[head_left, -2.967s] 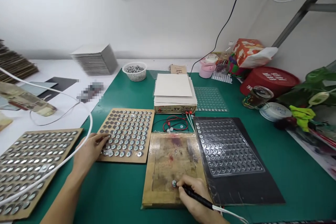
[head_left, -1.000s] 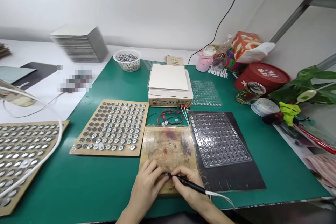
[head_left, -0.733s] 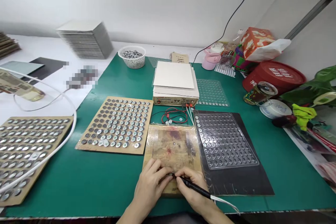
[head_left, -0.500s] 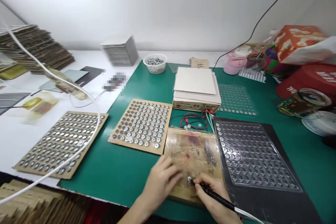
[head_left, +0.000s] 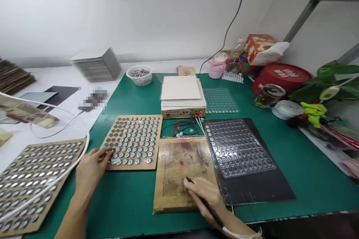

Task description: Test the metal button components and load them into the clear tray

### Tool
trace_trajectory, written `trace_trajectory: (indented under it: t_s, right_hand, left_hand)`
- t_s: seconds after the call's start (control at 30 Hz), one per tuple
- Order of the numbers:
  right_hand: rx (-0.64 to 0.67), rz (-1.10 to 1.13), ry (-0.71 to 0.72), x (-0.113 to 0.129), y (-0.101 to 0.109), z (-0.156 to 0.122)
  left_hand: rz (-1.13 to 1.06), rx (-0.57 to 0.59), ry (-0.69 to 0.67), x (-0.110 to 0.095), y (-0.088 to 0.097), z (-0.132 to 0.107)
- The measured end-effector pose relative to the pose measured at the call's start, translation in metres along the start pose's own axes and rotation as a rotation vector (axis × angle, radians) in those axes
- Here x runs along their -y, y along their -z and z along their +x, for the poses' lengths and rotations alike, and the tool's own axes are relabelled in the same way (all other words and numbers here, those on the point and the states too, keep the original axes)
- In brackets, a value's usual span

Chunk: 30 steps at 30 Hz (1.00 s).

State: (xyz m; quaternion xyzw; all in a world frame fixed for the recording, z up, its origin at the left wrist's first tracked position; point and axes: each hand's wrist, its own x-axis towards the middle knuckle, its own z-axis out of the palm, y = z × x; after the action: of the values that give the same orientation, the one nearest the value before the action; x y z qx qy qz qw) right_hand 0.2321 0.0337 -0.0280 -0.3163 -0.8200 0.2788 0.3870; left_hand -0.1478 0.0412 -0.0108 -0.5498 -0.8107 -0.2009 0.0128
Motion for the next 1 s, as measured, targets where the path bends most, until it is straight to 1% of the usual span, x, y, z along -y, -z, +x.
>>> trace_trajectory:
  t_s: [0.03, 0.07, 0.1, 0.17, 0.2, 0.27, 0.33, 0.4, 0.47, 0.53, 0.57, 0.6, 0.63, 0.67, 0.73, 0.77, 0.8, 0.87, 0.93, 1.0]
  right_hand:
    - [-0.013, -0.081, 0.105, 0.001, -0.004, -0.001]
    - [-0.001, -0.164, 0.167, 0.002, -0.008, -0.002]
    - [0.022, -0.233, 0.185, 0.002, -0.011, -0.003]
    - [0.065, -0.288, 0.125, 0.003, -0.013, -0.003]
    - [0.061, -0.288, 0.083, 0.002, -0.010, -0.002]
    - [-0.024, -0.289, 0.007, -0.003, 0.004, 0.000]
    - [-0.138, -0.304, -0.121, -0.014, 0.026, 0.003]
    - [-0.218, -0.312, -0.269, -0.027, 0.052, 0.005]
    - [-0.236, -0.301, -0.362, -0.039, 0.072, 0.007]
    - [-0.239, -0.292, -0.373, -0.046, 0.084, 0.007]
    - [-0.240, -0.288, -0.378, -0.047, 0.087, 0.007]
    - [-0.240, -0.283, -0.384, -0.047, 0.088, 0.007]
    - [-0.232, -0.276, -0.386, -0.045, 0.088, 0.006]
    - [-0.210, -0.269, -0.376, -0.042, 0.086, 0.005]
    - [-0.121, -0.259, -0.303, -0.035, 0.078, 0.004]
    - [-0.067, -0.269, -0.244, -0.032, 0.073, 0.003]
    - [-0.017, -0.293, -0.181, -0.030, 0.066, 0.002]
    - [0.042, -0.373, -0.089, -0.027, 0.053, 0.000]
    - [0.060, -0.437, -0.060, -0.026, 0.043, -0.001]
    - [0.058, -0.447, -0.063, -0.027, 0.038, -0.002]
  left_hand:
    - [0.006, 0.017, 0.010, -0.002, 0.002, 0.000]
    - [0.023, 0.044, 0.033, -0.003, 0.004, 0.001]
    - [0.039, 0.071, 0.066, -0.005, 0.006, 0.002]
    - [0.033, 0.113, 0.140, -0.010, 0.011, 0.005]
    - [0.005, 0.136, 0.177, -0.012, 0.014, 0.007]
    - [-0.092, 0.190, 0.259, -0.016, 0.016, 0.011]
    - [-0.219, 0.232, 0.361, -0.019, 0.017, 0.017]
    - [-0.338, 0.270, 0.446, -0.020, 0.016, 0.024]
    - [-0.377, 0.307, 0.499, -0.021, 0.016, 0.033]
    - [-0.332, 0.312, 0.541, -0.024, 0.018, 0.038]
    - [-0.288, 0.284, 0.543, -0.026, 0.020, 0.038]
    - [-0.235, 0.235, 0.520, -0.030, 0.021, 0.035]
    - [-0.193, 0.172, 0.461, -0.035, 0.021, 0.030]
    - [-0.170, 0.111, 0.369, -0.041, 0.021, 0.022]
    - [-0.198, 0.032, 0.125, -0.059, 0.015, -0.002]
    - [-0.255, 0.029, 0.006, -0.070, 0.010, -0.016]
    - [-0.331, 0.052, -0.093, -0.083, 0.004, -0.031]
    - [-0.465, 0.112, -0.247, -0.110, -0.009, -0.060]
    - [-0.541, 0.178, -0.336, -0.135, -0.021, -0.085]
    - [-0.586, 0.231, -0.379, -0.154, -0.030, -0.102]
